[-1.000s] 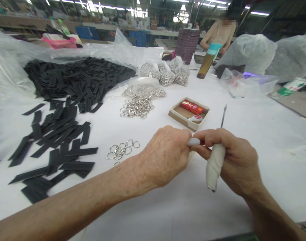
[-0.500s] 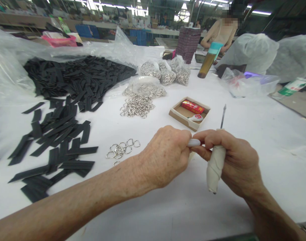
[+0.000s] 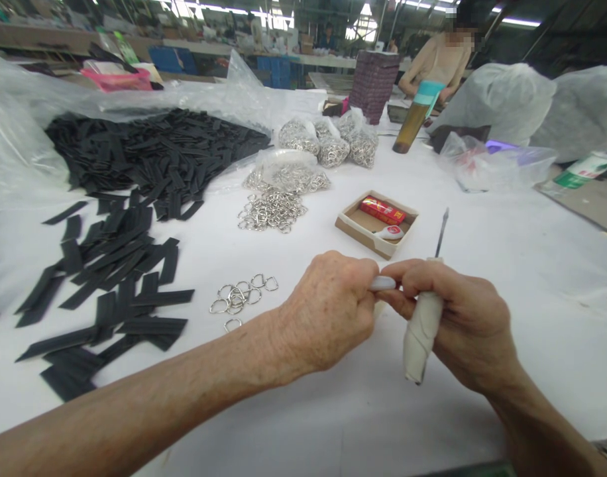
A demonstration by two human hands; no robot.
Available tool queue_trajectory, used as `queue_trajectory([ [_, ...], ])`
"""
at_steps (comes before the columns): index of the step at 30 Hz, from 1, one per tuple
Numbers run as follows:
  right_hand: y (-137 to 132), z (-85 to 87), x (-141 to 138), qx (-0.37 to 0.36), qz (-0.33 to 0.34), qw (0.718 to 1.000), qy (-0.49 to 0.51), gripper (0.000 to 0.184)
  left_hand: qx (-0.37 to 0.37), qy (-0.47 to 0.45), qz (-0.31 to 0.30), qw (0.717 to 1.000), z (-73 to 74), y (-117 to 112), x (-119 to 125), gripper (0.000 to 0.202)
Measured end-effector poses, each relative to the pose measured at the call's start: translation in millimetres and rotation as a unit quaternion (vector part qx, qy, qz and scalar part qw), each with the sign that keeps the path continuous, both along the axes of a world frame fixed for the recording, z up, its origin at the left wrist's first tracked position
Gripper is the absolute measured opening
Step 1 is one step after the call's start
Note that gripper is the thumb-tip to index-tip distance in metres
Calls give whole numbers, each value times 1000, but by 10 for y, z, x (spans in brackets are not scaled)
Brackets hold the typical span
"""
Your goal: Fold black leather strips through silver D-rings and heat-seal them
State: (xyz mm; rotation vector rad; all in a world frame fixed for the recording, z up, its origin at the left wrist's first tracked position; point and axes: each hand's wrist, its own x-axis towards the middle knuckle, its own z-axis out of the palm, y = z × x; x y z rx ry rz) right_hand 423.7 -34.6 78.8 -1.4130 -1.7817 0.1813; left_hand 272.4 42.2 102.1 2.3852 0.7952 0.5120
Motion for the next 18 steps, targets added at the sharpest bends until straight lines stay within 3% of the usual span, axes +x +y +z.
queue_trajectory([
  [18,-16,-5,-9,-8,-2,1000,5,21,-5,13,12,1000,-4,-18,-2,21],
])
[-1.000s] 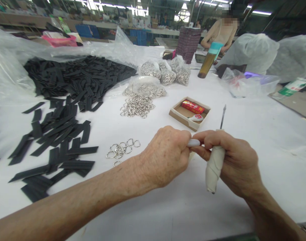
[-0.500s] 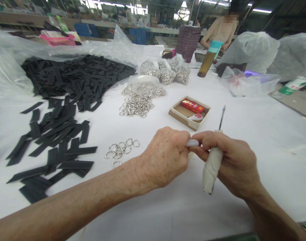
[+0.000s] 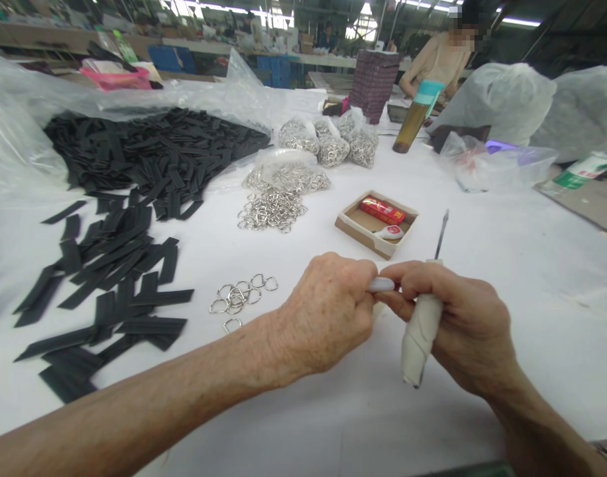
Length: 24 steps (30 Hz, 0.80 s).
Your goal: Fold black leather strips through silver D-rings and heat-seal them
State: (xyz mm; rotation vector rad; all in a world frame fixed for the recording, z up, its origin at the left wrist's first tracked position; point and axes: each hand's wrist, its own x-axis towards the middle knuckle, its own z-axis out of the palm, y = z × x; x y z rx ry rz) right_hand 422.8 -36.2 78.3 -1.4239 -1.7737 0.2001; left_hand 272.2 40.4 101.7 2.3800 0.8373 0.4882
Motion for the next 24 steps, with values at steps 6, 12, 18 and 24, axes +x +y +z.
queue_trajectory([
  [6,8,28,-19,14,3,1000,23,21,12,-1,-28,1000,27,36,-32,17],
  [12,11,36,-25,13,3,999,30,21,37,42,-44,997,99,64,-38,18],
  [18,2,38,-14,10,4,1000,17,22,24,47,-44,998,84,59,-33,16],
  [24,7,30,-28,16,13,1000,7,22,14,33,-35,999,52,60,-43,16],
])
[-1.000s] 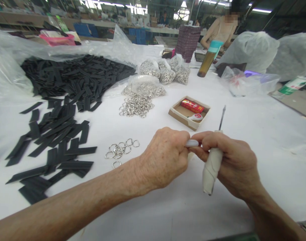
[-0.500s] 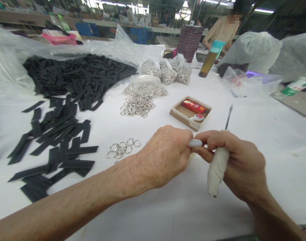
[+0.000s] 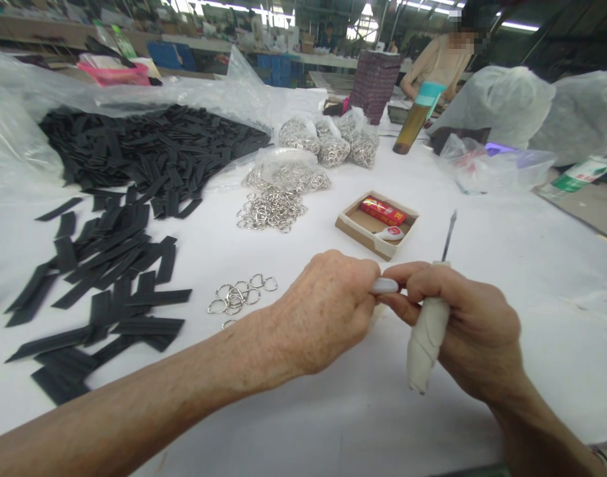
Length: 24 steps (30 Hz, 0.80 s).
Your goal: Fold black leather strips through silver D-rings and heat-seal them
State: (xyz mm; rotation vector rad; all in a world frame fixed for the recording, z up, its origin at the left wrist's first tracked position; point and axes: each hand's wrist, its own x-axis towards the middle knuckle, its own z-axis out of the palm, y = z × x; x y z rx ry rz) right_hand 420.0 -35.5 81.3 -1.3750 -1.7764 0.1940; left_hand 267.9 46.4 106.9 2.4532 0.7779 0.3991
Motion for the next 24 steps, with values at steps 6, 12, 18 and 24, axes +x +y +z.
queue_trajectory([
  [6,-18,-21,18,-1,2,1000,-13,21,-16,-4,11,1000,-30,-15,18,15],
  [12,0,-28,5,10,4,1000,-13,22,-5,-27,11,1000,-45,-16,23,15],
  [18,3,-24,0,10,12,1000,-3,22,3,-45,0,999,-59,-18,14,15],
  [24,3,-21,1,5,2,1000,-9,22,5,-49,5,999,-67,-26,13,16],
])
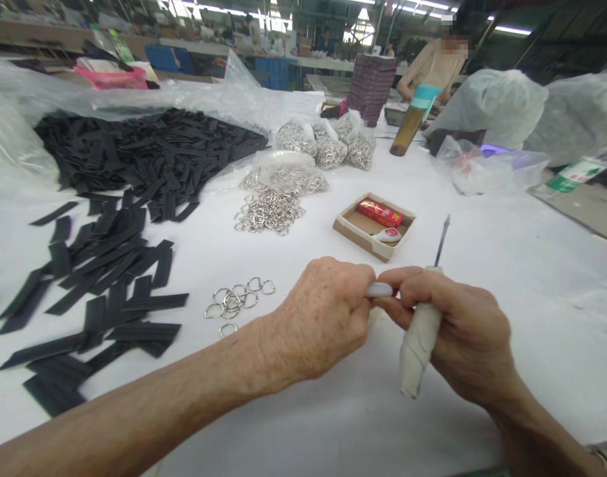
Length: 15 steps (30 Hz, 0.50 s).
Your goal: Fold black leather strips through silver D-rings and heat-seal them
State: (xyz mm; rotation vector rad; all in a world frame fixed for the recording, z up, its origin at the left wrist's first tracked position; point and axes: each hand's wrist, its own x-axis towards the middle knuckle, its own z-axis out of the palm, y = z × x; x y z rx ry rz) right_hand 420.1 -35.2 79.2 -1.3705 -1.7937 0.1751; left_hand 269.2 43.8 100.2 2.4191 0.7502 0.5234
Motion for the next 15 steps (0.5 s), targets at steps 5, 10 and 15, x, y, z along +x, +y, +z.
queue_trajectory([
  [5,-15,10,6,-13,3,1000,2,21,1,3,-2,1000,-7,-7,-11,16],
  [10,-4,13,-5,-12,3,1000,0,21,-1,6,1,1000,-2,-7,-29,16],
  [15,15,22,-19,-26,7,1000,3,19,-23,22,4,999,19,10,-68,17],
])
